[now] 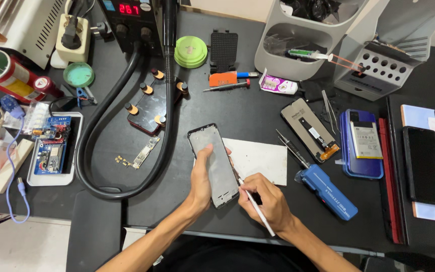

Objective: The person scrapes adhesive residue from the back of a smartphone screen using a metal tool and a hot air gun. They repeatedly scrape the surface and apply heat to soften the adhesive, working on different sections of the screen.

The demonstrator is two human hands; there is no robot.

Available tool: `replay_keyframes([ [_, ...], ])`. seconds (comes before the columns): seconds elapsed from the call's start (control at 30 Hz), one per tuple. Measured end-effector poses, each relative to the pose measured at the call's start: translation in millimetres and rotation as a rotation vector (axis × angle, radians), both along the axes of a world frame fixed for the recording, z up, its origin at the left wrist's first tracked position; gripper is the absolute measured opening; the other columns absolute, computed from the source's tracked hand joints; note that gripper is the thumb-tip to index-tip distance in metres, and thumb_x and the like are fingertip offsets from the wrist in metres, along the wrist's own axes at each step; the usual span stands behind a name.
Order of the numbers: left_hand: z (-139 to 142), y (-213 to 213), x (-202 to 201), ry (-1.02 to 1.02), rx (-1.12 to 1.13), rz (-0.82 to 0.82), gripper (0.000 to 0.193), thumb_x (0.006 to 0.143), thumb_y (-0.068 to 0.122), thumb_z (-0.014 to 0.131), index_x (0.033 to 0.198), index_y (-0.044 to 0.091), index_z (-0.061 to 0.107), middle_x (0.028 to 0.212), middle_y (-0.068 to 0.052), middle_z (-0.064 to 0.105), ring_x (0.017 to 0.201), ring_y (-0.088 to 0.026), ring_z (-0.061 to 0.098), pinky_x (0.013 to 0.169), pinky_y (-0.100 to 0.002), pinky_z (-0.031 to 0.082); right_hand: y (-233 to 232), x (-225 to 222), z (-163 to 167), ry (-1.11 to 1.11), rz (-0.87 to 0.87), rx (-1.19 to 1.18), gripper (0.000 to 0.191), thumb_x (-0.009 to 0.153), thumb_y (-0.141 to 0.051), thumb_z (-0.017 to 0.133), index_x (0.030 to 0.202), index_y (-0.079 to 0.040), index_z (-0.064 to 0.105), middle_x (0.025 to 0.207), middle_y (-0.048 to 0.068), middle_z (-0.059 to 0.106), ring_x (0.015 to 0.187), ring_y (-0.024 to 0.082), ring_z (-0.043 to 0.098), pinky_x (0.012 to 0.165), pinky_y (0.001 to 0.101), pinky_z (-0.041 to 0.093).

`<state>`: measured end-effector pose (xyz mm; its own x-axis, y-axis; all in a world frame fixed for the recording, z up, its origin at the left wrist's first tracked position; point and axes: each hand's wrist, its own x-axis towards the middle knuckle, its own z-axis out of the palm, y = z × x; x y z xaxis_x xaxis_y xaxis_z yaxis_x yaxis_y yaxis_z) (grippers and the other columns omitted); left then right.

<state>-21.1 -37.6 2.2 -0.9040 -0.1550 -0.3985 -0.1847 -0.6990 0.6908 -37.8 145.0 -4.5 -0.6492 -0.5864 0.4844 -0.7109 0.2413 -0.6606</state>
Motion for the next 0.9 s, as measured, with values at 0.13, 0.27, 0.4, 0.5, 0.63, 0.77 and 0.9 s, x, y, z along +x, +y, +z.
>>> replay_keyframes([
  [0.13,-2.4,0.6,-0.8,0.004,-0.032,0.01,0.05,0.096,0.049,0.047,0.104,0.002,0.063,0.081,-0.01,0.063,0.069,-0.021,0.064,0.066,-0.035,0.054,0.4,-1.6,-3.1,0.019,0.004,0.004,0.02,0.08,0.005,0.075,0.093,0.001,0.06,0.089,0.013,0.067,0.072,0.021,0.07,0.063,0.0285,0.057],
  [0.27,-5.7,3.4,-0.3,-0.005,-0.046,0.023,0.049,0.095,0.048,0.049,0.104,0.002,0.064,0.082,-0.009,0.064,0.069,-0.019,0.063,0.065,-0.034,0.053,0.1,-5.1,-4.8,0.032,0.004,0.014,0.02,0.082,0.006,0.073,0.095,0.003,0.059,0.092,0.014,0.067,0.074,0.023,0.071,0.065,0.0295,0.057],
  [0.4,-8.3,4.2,-2.1,-0.015,-0.021,0.026,0.049,0.095,0.049,0.05,0.103,0.002,0.064,0.081,-0.009,0.064,0.068,-0.019,0.063,0.064,-0.033,0.053,2.7,-5.5,-4.6,0.019,0.012,0.016,0.021,0.081,0.006,0.074,0.095,0.003,0.059,0.09,0.014,0.067,0.074,0.024,0.07,0.063,0.0308,0.057],
  [0.5,-8.5,5.7,-3.7,-0.013,-0.045,0.045,0.051,0.095,0.05,0.05,0.102,0.002,0.065,0.08,-0.009,0.065,0.069,-0.018,0.063,0.065,-0.033,0.053,2.9,-6.1,-5.1,0.036,0.013,0.012,0.021,0.08,0.005,0.075,0.093,0.002,0.059,0.088,0.013,0.066,0.073,0.024,0.069,0.063,0.0319,0.056],
  [0.63,-6.3,7.5,-4.0,-0.013,-0.046,0.042,0.049,0.095,0.05,0.052,0.102,0.003,0.064,0.08,-0.008,0.064,0.069,-0.018,0.062,0.064,-0.032,0.052,3.7,-6.1,-5.6,0.017,0.018,0.002,0.021,0.08,0.006,0.074,0.095,0.003,0.06,0.09,0.014,0.066,0.074,0.024,0.07,0.063,0.0319,0.057],
  [0.77,-2.6,7.2,-3.6,-0.027,-0.035,0.05,0.05,0.095,0.051,0.051,0.101,0.003,0.064,0.079,-0.009,0.064,0.068,-0.018,0.062,0.063,-0.032,0.053,4.5,-5.0,-5.4,0.035,0.012,-0.001,0.021,0.079,0.005,0.076,0.092,0.001,0.06,0.086,0.012,0.065,0.071,0.023,0.068,0.063,0.0318,0.056],
  [0.9,-0.3,8.0,-2.0,-0.004,-0.005,0.024,0.049,0.096,0.052,0.052,0.101,0.004,0.063,0.08,-0.008,0.063,0.068,-0.018,0.063,0.063,-0.032,0.053,5.4,-5.3,-4.3,0.045,0.01,0.01,0.021,0.08,0.007,0.075,0.094,0.003,0.06,0.09,0.014,0.066,0.073,0.025,0.069,0.063,0.0321,0.056],
])
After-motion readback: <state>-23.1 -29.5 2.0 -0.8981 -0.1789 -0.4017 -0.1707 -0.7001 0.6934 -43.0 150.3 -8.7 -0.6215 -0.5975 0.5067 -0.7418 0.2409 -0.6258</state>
